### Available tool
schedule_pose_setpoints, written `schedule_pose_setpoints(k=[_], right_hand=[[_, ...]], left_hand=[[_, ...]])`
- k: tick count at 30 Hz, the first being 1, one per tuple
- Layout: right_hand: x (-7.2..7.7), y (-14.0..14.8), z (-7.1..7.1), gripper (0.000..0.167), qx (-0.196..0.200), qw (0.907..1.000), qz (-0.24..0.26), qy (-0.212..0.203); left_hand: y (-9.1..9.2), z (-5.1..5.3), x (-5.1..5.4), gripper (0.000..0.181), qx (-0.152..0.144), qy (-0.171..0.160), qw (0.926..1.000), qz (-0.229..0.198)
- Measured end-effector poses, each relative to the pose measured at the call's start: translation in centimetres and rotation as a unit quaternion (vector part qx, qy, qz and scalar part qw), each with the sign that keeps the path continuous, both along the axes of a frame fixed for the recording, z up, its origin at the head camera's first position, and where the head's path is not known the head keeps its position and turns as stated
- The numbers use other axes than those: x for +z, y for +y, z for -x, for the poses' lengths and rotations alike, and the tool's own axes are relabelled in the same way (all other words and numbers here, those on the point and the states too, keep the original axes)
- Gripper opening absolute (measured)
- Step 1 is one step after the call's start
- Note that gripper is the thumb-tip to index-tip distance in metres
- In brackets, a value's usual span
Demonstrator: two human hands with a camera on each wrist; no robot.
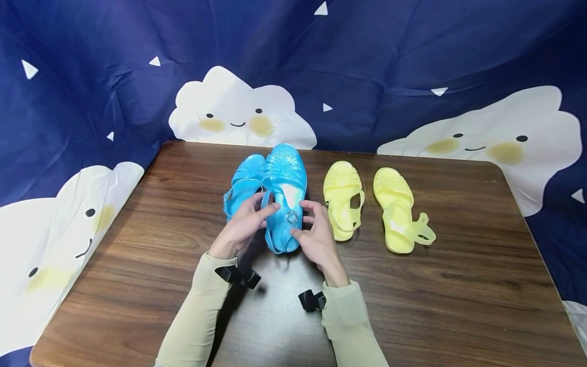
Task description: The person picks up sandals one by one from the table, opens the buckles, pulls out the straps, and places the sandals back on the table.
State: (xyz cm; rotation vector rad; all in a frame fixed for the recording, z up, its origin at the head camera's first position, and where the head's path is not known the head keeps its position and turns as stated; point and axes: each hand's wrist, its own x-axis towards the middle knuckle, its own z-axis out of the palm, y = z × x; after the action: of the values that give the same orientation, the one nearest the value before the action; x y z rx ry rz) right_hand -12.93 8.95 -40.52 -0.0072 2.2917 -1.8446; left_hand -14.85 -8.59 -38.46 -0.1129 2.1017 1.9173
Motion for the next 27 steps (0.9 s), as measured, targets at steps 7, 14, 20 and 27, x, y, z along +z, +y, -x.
schedule_pose_setpoints(k=[7,14,20,27], right_hand=[[0.4,0.3,-0.2,0.069,0.009,0.9998,-0.011,0.011],[0.7,0.6,-0.8,0.07,0.008,0.999,-0.044,0.007],[0.8,1.1,-1.5,0.067,0.022,0.9973,-0.071,0.003],[0.6,1.7,-2.4,0.064,0.043,0.995,-0.09,0.002]], left_hand=[[0.4,-0.5,0.6,0.046,-0.018,0.005,0.9997,0.012],[0.7,-0.8,0.4,0.043,-0.029,0.016,0.9993,0.018],[0.6,-1.5,0.1,0.042,-0.04,0.001,0.9992,0.008],[0.8,-2.5,-0.2,0.04,-0.059,-0.007,0.9982,0.012]])
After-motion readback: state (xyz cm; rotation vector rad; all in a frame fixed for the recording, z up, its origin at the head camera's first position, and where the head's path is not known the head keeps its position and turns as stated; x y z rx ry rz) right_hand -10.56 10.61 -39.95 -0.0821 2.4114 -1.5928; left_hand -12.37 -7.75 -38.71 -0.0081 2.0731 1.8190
